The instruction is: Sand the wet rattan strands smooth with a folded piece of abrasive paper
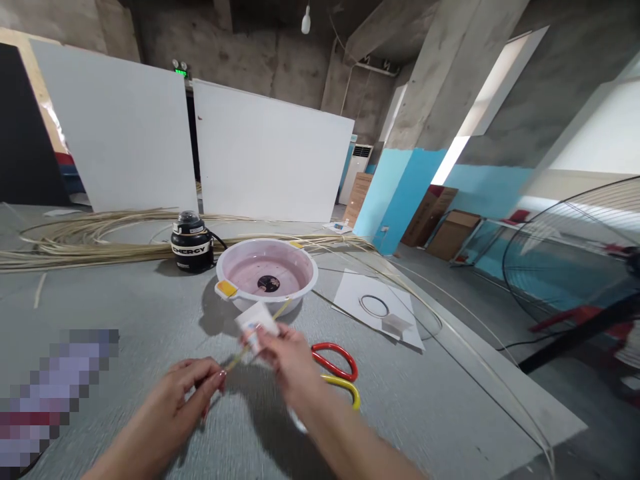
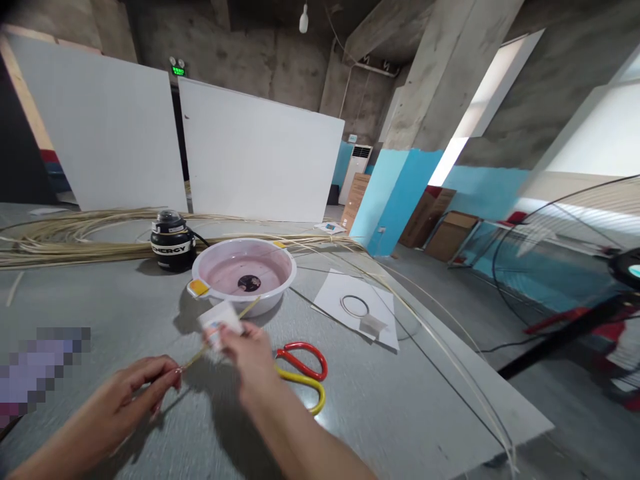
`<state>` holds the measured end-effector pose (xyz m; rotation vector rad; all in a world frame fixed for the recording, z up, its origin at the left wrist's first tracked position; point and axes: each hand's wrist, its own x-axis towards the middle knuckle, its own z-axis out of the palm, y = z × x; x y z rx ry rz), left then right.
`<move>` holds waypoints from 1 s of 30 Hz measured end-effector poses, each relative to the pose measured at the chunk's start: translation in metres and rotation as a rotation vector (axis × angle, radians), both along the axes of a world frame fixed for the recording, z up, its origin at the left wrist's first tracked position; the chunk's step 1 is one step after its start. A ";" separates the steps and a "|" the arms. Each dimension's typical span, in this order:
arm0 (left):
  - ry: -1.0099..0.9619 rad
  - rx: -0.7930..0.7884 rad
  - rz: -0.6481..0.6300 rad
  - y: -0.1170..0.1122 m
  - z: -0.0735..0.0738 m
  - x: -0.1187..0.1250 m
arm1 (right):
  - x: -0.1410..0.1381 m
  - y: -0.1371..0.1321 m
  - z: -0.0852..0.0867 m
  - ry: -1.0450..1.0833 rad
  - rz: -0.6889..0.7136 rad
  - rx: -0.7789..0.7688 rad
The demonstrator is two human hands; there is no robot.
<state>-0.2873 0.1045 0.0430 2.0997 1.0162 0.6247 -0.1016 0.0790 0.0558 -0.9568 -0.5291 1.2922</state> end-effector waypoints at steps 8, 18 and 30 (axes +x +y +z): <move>-0.005 0.006 -0.001 0.000 -0.002 0.000 | -0.013 -0.008 -0.003 -0.001 0.119 -0.006; -0.012 -0.104 -0.007 -0.001 -0.004 -0.004 | 0.025 0.007 0.010 0.024 0.000 0.017; -0.053 -0.105 0.068 0.001 -0.006 -0.006 | 0.066 0.014 0.018 0.000 -0.223 0.025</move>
